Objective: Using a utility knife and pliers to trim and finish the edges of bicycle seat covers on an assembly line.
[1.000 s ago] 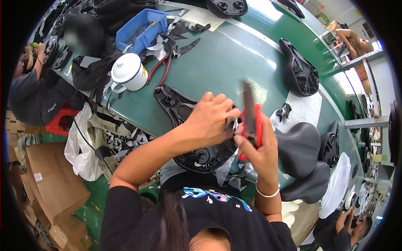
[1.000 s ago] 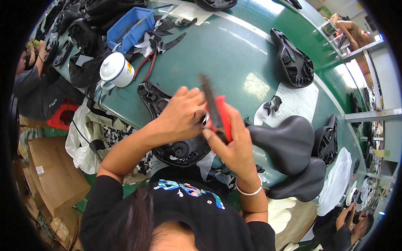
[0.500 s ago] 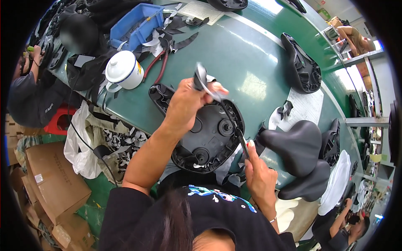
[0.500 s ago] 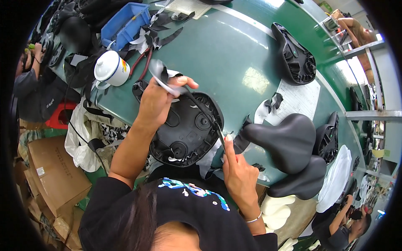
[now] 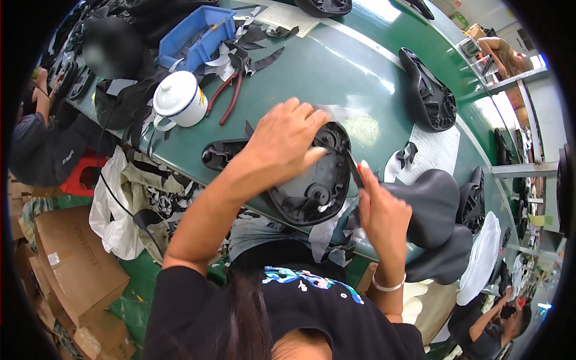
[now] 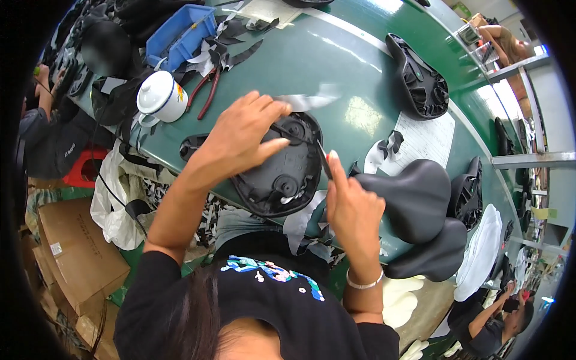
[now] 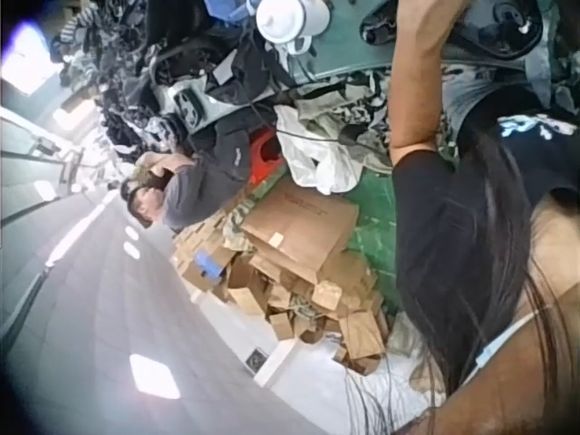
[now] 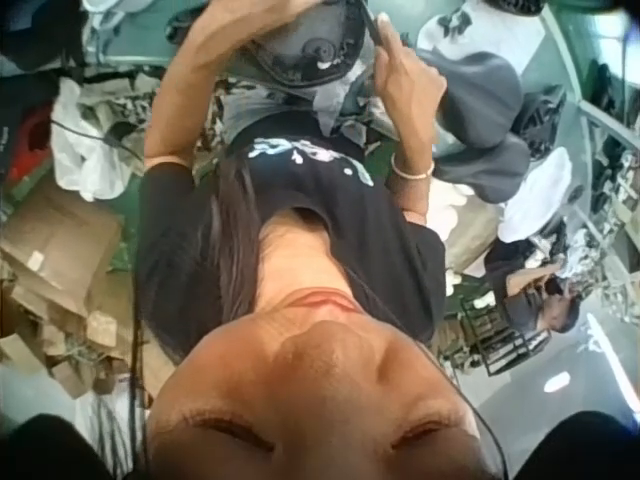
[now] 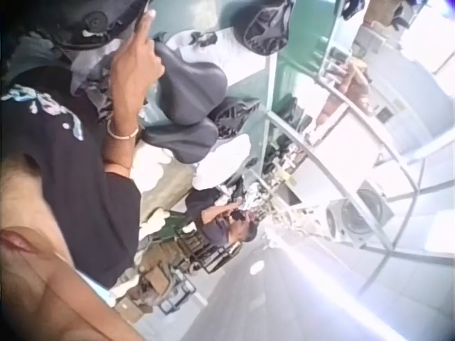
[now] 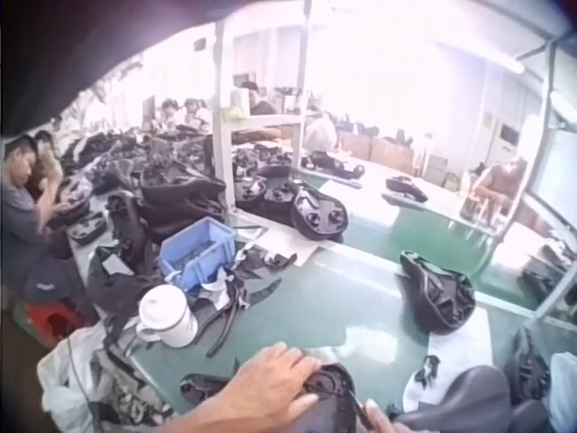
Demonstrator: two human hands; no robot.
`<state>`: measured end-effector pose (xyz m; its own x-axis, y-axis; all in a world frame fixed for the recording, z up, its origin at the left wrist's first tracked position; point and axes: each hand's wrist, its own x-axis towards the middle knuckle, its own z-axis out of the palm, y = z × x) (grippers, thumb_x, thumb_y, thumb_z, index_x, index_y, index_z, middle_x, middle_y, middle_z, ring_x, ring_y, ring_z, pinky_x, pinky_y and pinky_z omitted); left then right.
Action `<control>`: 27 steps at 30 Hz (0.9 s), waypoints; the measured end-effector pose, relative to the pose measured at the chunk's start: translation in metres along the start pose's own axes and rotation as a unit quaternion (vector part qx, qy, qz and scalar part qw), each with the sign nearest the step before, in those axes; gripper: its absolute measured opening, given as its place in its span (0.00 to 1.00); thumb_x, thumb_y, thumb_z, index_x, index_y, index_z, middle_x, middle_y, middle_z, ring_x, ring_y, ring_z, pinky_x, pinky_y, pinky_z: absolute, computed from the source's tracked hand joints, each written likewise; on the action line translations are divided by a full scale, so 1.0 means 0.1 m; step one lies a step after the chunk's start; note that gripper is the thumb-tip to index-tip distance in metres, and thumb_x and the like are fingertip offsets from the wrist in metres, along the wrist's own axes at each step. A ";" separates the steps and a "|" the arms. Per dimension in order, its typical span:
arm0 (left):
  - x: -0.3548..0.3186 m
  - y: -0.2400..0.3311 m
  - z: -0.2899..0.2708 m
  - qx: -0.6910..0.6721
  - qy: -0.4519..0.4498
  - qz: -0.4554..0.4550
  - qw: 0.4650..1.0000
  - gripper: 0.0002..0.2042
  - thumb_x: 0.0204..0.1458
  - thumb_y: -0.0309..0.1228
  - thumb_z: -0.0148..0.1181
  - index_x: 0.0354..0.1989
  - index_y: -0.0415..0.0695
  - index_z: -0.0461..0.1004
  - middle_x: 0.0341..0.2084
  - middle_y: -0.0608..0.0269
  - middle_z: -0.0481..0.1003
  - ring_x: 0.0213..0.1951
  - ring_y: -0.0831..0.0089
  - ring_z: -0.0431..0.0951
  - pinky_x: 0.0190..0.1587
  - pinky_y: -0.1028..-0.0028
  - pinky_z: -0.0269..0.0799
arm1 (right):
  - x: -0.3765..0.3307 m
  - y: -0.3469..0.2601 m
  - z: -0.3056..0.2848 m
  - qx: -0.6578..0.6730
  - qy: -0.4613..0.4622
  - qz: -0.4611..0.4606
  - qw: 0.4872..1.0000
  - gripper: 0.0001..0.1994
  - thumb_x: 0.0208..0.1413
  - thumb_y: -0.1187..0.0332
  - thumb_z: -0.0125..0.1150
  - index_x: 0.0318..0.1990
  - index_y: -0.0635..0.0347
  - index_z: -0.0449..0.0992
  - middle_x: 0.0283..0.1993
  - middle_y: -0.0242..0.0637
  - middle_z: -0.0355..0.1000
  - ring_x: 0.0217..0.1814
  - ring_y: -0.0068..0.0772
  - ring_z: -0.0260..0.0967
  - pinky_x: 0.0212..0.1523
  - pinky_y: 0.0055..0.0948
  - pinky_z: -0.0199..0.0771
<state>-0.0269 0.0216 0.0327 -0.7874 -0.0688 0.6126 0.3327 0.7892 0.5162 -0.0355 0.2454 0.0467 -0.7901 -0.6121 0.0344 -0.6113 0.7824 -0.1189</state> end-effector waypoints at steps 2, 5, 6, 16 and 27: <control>0.05 -0.25 0.12 0.143 -0.020 0.085 0.986 0.11 0.42 0.33 0.63 0.19 0.40 0.69 0.17 0.60 0.69 0.26 0.62 0.68 0.27 0.68 0.63 | 0.12 0.02 -0.02 -0.004 0.003 -0.022 1.000 0.24 0.55 0.67 0.52 0.62 0.47 0.63 0.23 0.41 0.71 0.21 0.45 0.69 0.21 0.40 0.65; 0.09 -0.43 0.20 0.042 0.128 -0.048 0.990 0.11 0.43 0.30 0.62 0.14 0.43 0.69 0.19 0.61 0.70 0.27 0.67 0.69 0.30 0.68 0.62 | -0.02 -0.04 -0.03 -0.068 -0.023 -0.024 0.997 0.25 0.54 0.66 0.54 0.61 0.46 0.65 0.18 0.40 0.69 0.19 0.44 0.69 0.20 0.40 0.65; 0.06 -0.52 0.17 -0.040 0.217 -0.149 0.964 0.11 0.43 0.31 0.61 0.12 0.44 0.71 0.20 0.62 0.72 0.29 0.69 0.70 0.34 0.67 0.63 | -0.14 -0.10 -0.07 -0.038 -0.056 -0.010 0.998 0.26 0.53 0.65 0.55 0.62 0.45 0.64 0.18 0.41 0.70 0.19 0.44 0.68 0.20 0.41 0.64; -0.95 0.07 -0.26 -0.586 0.110 -0.376 0.709 0.26 0.65 0.43 0.35 0.34 0.36 0.77 0.49 0.53 0.72 0.54 0.66 0.67 0.62 0.67 0.52 | 0.79 0.54 -0.31 0.037 -0.101 -0.219 0.970 0.21 0.52 0.69 0.57 0.53 0.32 0.74 0.19 0.32 0.64 0.22 0.35 0.65 0.30 0.34 0.62; -0.26 -0.34 -2.25 -0.387 0.223 -0.147 0.883 0.20 0.60 0.40 0.41 0.19 0.41 0.67 0.17 0.65 0.69 0.36 0.68 0.76 0.56 0.62 0.60 | 0.23 0.36 -0.34 -0.042 -0.115 -0.191 0.974 0.26 0.51 0.68 0.58 0.60 0.42 0.67 0.17 0.33 0.64 0.17 0.36 0.62 0.26 0.35 0.62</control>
<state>0.0990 -0.1411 0.1336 -0.6737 -0.5704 0.4698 0.5391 0.0556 0.8404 -0.0773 0.2634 0.0774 -0.4791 -0.8624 -0.1637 -0.8679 0.4932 -0.0584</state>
